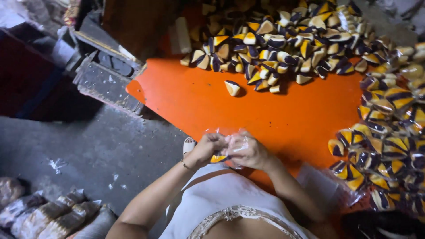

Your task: The person repeatedly picks up small triangular snacks from a pile on an orange table and places them into clear plastic bags. The person then seals the bags and sets them aside. The process is repeated continuously.

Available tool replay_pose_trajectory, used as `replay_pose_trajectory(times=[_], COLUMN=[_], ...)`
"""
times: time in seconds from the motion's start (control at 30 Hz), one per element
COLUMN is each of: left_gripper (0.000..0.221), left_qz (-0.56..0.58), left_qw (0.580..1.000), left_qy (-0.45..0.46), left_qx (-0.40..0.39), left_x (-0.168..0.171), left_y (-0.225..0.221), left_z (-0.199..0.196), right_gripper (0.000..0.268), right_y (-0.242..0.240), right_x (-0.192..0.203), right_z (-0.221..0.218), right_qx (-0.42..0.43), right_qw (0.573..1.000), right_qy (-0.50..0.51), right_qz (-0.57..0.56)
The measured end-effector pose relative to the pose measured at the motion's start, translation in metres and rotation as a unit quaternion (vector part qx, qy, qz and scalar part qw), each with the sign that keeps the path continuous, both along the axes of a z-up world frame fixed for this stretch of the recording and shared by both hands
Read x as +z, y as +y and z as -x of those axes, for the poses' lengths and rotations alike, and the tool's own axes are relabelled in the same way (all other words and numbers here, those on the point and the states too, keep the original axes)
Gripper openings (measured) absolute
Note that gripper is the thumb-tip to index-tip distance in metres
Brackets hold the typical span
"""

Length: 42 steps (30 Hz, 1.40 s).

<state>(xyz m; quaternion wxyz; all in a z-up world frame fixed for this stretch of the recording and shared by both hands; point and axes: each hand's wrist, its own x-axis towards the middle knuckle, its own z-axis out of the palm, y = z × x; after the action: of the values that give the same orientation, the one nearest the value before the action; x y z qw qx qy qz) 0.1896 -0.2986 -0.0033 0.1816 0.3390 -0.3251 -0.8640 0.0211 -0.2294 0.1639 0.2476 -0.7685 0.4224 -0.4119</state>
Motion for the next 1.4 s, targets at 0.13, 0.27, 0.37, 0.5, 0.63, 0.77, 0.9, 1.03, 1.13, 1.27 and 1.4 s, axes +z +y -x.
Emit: replay_pose_trajectory(times=[0.13,0.27,0.37,0.5,0.63,0.77,0.9,1.03,1.13,1.27,1.4], left_gripper=[0.019,0.023,0.026,0.026,0.02,0.023,0.027,0.027,0.028,0.03,0.037], left_qz=[0.024,0.059,0.179,0.269,0.266,0.277,0.264,0.227,0.194,0.16,0.146], left_qw=[0.991,0.968,0.954,0.932,0.931,0.934,0.945,0.96,0.969,0.972,0.968], left_qy=[-0.063,-0.064,-0.098,-0.143,-0.143,-0.125,-0.115,-0.094,-0.072,-0.046,-0.048], left_qx=[0.114,0.236,0.22,0.196,0.205,0.187,0.153,0.136,0.138,0.166,0.197], left_x=[0.056,0.105,0.045,0.063,0.057,0.077,0.073,0.06,0.052,0.055,0.042], left_y=[-0.023,-0.07,-0.102,-0.141,-0.165,-0.194,-0.214,-0.219,-0.22,-0.211,-0.203], left_z=[-0.022,-0.046,-0.071,-0.102,-0.117,-0.108,-0.097,-0.086,-0.067,-0.048,-0.042], right_gripper=[0.037,0.007,0.058,0.045,0.051,0.04,0.036,0.043,0.037,0.051,0.045], right_y=[-0.044,-0.141,-0.155,-0.124,-0.094,-0.084,-0.067,-0.099,-0.167,-0.227,-0.211], right_x=[-0.001,-0.126,-0.12,-0.14,-0.151,-0.17,-0.205,-0.152,-0.126,-0.148,-0.186], right_z=[0.002,0.106,0.095,0.099,0.106,0.118,0.127,0.09,0.081,0.068,0.116], right_qx=[-0.004,-0.359,-0.504,-0.557,-0.598,-0.658,-0.625,-0.615,-0.658,-0.688,-0.654], right_qw=[0.992,0.923,0.781,0.744,0.75,0.729,0.744,0.775,0.748,0.686,0.703], right_qy=[0.075,-0.041,0.336,0.362,0.273,0.107,-0.179,-0.103,0.081,0.237,0.279], right_qz=[-0.097,-0.133,-0.15,-0.075,-0.077,-0.155,-0.156,-0.103,0.019,0.01,0.006])
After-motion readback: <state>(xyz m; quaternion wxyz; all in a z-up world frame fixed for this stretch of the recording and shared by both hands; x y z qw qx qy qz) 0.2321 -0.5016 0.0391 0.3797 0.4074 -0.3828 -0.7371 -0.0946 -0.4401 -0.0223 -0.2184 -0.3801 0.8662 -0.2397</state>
